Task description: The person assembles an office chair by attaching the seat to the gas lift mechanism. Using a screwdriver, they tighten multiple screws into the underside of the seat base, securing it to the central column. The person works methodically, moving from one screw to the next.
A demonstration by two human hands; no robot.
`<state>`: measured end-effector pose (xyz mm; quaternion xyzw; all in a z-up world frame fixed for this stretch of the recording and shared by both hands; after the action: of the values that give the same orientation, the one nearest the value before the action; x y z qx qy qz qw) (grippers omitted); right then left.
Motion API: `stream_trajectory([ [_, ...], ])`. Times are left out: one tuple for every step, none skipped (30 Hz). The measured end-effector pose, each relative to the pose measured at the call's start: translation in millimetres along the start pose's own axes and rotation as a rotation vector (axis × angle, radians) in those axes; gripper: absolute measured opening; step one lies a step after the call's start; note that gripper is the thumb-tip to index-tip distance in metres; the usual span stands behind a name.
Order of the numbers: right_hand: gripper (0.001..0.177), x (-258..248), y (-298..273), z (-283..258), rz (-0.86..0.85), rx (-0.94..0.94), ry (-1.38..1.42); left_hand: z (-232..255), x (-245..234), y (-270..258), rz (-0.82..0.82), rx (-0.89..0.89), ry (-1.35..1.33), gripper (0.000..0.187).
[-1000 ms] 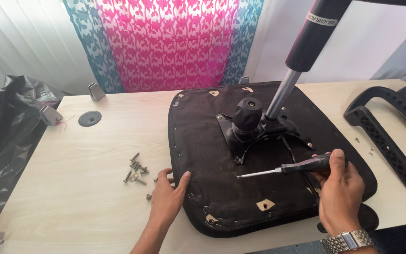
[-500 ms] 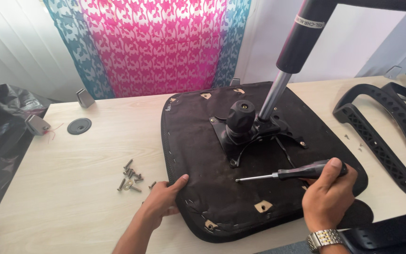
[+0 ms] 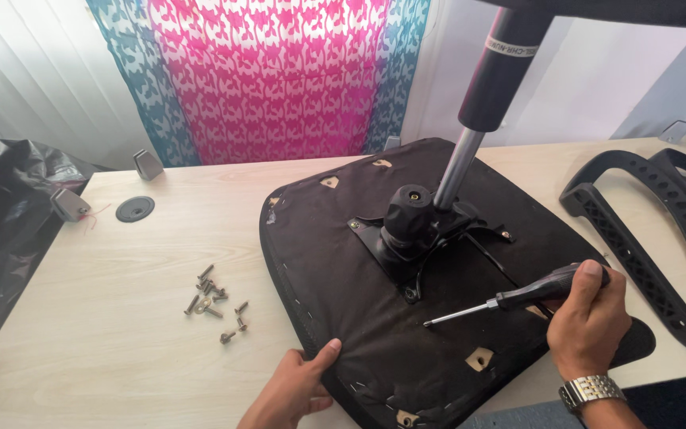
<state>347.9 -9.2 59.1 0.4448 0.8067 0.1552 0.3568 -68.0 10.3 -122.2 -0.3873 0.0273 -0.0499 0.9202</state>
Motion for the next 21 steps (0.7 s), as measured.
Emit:
stream_trajectory([
  [0.058, 0, 3, 0, -0.008, -0.020, 0.022, -4, 4, 2, 0.005, 0.006, -0.012, 0.091],
  [0.058, 1, 6, -1, -0.016, -0.041, 0.043, -7, 7, 5, 0.009, 0.011, -0.024, 0.094],
  [0.058, 1, 9, -1, -0.024, -0.062, 0.061, -11, 7, 6, 0.037, 0.015, -0.016, 0.097],
  [0.057, 2, 12, 2, -0.032, -0.055, 0.059, -15, 6, 8, 0.065, 0.019, -0.008, 0.101],
  [0.057, 5, 14, 5, -0.040, -0.046, 0.055, -18, 6, 10, 0.090, 0.021, 0.001, 0.104],
  [0.056, 6, 16, 9, -0.048, -0.038, 0.050, -21, 7, 12, 0.104, 0.019, -0.020, 0.104],
  [0.055, 6, 16, 11, -0.045, -0.044, 0.056, -25, 7, 14, 0.119, 0.017, -0.041, 0.104],
  [0.055, 6, 15, 12, -0.043, -0.051, 0.063, -28, 7, 15, 0.134, 0.016, -0.062, 0.105],
  [0.054, 7, 15, 13, -0.040, -0.057, 0.076, -29, 8, 16, 0.140, 0.009, -0.059, 0.105],
  [0.053, 7, 17, 14, -0.041, -0.056, 0.069, -29, 9, 18, 0.147, 0.003, -0.056, 0.105],
  [0.053, 6, 19, 16, -0.046, -0.058, 0.061, -32, 11, 18, 0.153, -0.006, -0.057, 0.106],
  [0.052, 5, 22, 19, -0.051, -0.059, 0.053, -36, 16, 18, 0.146, -0.012, -0.087, 0.105],
  [0.053, 3, 27, 22, -0.056, -0.065, 0.062, -40, 26, 18, 0.134, -0.017, -0.118, 0.104],
  [0.053, 1, 32, 25, -0.061, -0.070, 0.072, -43, 33, 17, 0.123, -0.021, -0.149, 0.103],
  [0.053, -2, 37, 27, -0.067, -0.079, 0.076, -45, 37, 15, 0.137, -0.029, -0.142, 0.103],
  [0.054, -2, 40, 34, -0.090, -0.043, 0.078, -47, 41, 12, 0.150, -0.038, -0.136, 0.102],
  [0.054, -2, 42, 40, -0.115, -0.009, 0.082, -47, 45, 8, 0.167, -0.046, -0.132, 0.102],
  [0.054, -1, 44, 44, -0.140, 0.025, 0.086, -44, 49, 4, 0.176, -0.046, -0.161, 0.103],
  [0.054, 0, 44, 43, -0.154, 0.026, 0.110, -39, 49, -2, 0.188, -0.048, -0.188, 0.106],
  [0.055, 0, 43, 41, -0.168, 0.027, 0.135, -35, 48, -9, 0.200, -0.050, -0.214, 0.109],
  [0.055, 0, 41, 37, -0.179, 0.031, 0.162, -17, 34, -21, 0.335, 0.073, -0.024, 0.113],
])
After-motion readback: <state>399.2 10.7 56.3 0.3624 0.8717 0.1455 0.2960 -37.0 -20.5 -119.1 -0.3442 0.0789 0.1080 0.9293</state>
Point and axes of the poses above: each hand's wrist, its own y-axis towards the middle knuckle, its own x-axis out of the palm, z = x × y, the point moved 10 cm from there along y, towards the middle knuckle
